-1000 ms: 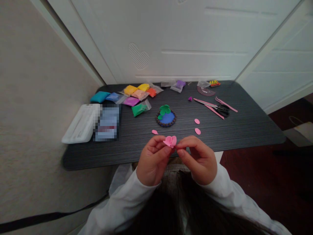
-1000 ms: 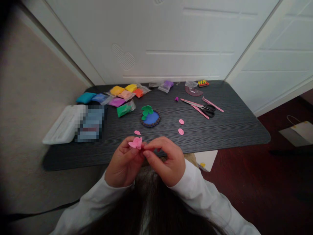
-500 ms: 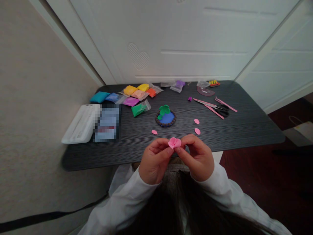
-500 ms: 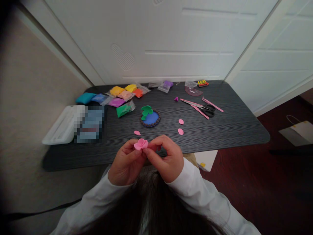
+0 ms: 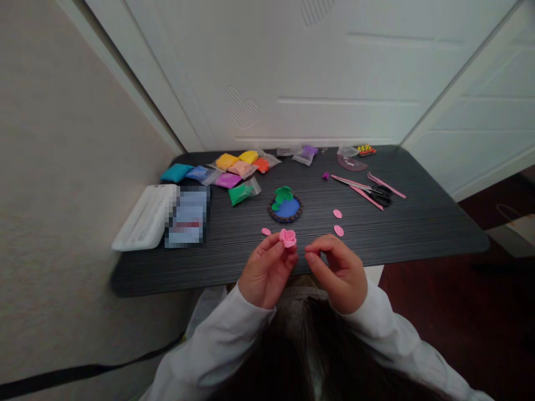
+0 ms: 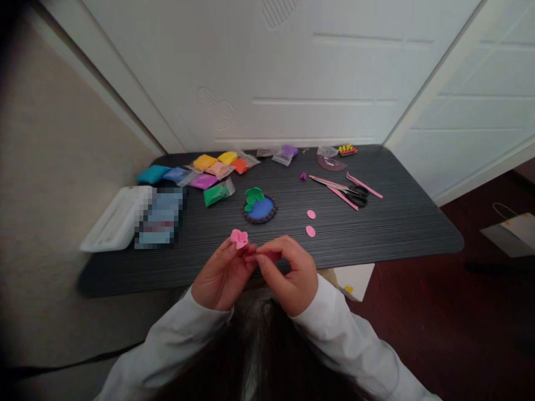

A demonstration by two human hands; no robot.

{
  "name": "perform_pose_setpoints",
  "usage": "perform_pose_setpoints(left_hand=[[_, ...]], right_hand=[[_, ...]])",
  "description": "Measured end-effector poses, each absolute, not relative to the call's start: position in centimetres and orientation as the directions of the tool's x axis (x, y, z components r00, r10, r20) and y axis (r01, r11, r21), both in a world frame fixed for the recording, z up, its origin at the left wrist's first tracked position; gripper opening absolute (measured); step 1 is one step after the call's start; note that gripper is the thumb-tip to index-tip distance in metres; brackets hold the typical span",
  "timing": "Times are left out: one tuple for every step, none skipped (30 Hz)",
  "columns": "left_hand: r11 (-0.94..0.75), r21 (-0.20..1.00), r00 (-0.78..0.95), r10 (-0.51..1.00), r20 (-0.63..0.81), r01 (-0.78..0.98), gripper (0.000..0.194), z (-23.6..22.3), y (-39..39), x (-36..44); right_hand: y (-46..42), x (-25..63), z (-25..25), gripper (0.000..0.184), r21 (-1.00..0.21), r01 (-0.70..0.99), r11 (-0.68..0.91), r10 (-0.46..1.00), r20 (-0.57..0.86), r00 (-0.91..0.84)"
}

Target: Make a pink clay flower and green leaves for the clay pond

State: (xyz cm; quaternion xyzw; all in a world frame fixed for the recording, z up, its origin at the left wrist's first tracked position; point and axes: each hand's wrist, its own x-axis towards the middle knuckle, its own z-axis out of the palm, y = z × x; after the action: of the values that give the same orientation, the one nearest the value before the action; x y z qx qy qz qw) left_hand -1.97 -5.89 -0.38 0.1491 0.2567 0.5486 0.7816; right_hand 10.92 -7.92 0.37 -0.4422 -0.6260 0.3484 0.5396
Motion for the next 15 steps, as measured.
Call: perform_pose_setpoints(left_hand=[[0.358,0.495,0.266,0.932,-0.247,-0.792,0.012,-0.5,-5.6,-2.1],[0.362,0.473,0.268,0.929,-0.255,-0.803,0.012,-0.6,-5.4,-2.2],[0.367,0.45,0.272,0.926,-0.263,-0.814,0.011,-0.6,-5.1,-2.4],[0.371,0.429,0.275,0.923,-0.271,-0.824,0.009,-0.7,-4.8,-2.4],[0.374,0.413,0.276,0.92,-0.278,-0.83,0.008,-0.8,-4.5,-2.5],[0.376,0.404,0.276,0.918,-0.286,-0.833,0.008,-0.8,-4.3,-2.5],[0.379,0.402,0.276,0.916,-0.292,-0.834,0.008,-0.9,-4.0,-2.5],[0.383,0.403,0.277,0.914,-0.297,-0.831,0.009,-1.0,-3.8,-2.5],[0.385,0.407,0.278,0.913,-0.299,-0.828,0.01,-1.0,-3.6,-2.4],[0.388,0.411,0.281,0.913,-0.297,-0.825,0.011,-1.1,-3.5,-2.3],[0.388,0.416,0.282,0.913,-0.294,-0.823,0.011,-1.2,-3.5,-2.2],[0.388,0.419,0.285,0.914,-0.289,-0.821,0.012,-1.2,-3.4,-2.1],[0.391,0.42,0.291,0.914,-0.284,-0.819,0.012,-1.3,-3.4,-2.1],[0.396,0.419,0.3,0.913,-0.277,-0.817,0.011,-1.3,-3.5,-2.0],[0.403,0.416,0.312,0.911,-0.27,-0.815,0.011,-1.4,-3.5,-1.9]], right_hand=[[-7.8,11.1,0.2,0.014,-0.912,0.188,0.365,0.93,0.368,-0.016],[-7.7,11.2,0.0,0.014,-0.911,0.197,0.363,0.929,0.369,-0.005],[-7.6,11.4,-0.2,0.013,-0.909,0.205,0.362,0.929,0.371,0.005],[-7.4,11.6,-0.4,0.013,-0.908,0.211,0.361,0.928,0.372,0.016],[-7.2,11.8,-0.5,0.012,-0.908,0.219,0.358,0.928,0.372,0.026],[-6.9,12.0,-0.6,0.011,-0.907,0.229,0.353,0.929,0.37,0.033],[-6.6,12.2,-0.5,0.011,-0.907,0.242,0.346,0.931,0.365,0.035],[-6.2,12.4,-0.4,0.012,-0.905,0.257,0.341,0.932,0.361,0.034],[-5.8,12.6,-0.2,0.012,-0.901,0.273,0.338,0.933,0.359,0.03],[-5.4,12.7,0.0,0.014,-0.898,0.286,0.336,0.934,0.356,0.021],[-5.0,12.9,0.3,0.015,-0.896,0.293,0.335,0.936,0.352,0.004],[-4.6,12.9,0.7,0.017,-0.896,0.293,0.335,0.939,0.345,-0.018],[-4.3,12.9,1.0,0.019,-0.898,0.289,0.332,0.942,0.333,-0.047],[-4.1,12.8,1.2,0.02,-0.902,0.281,0.328,0.944,0.319,-0.079],[-4.0,12.8,1.4,0.021,-0.907,0.273,0.321,0.947,0.302,-0.112]])
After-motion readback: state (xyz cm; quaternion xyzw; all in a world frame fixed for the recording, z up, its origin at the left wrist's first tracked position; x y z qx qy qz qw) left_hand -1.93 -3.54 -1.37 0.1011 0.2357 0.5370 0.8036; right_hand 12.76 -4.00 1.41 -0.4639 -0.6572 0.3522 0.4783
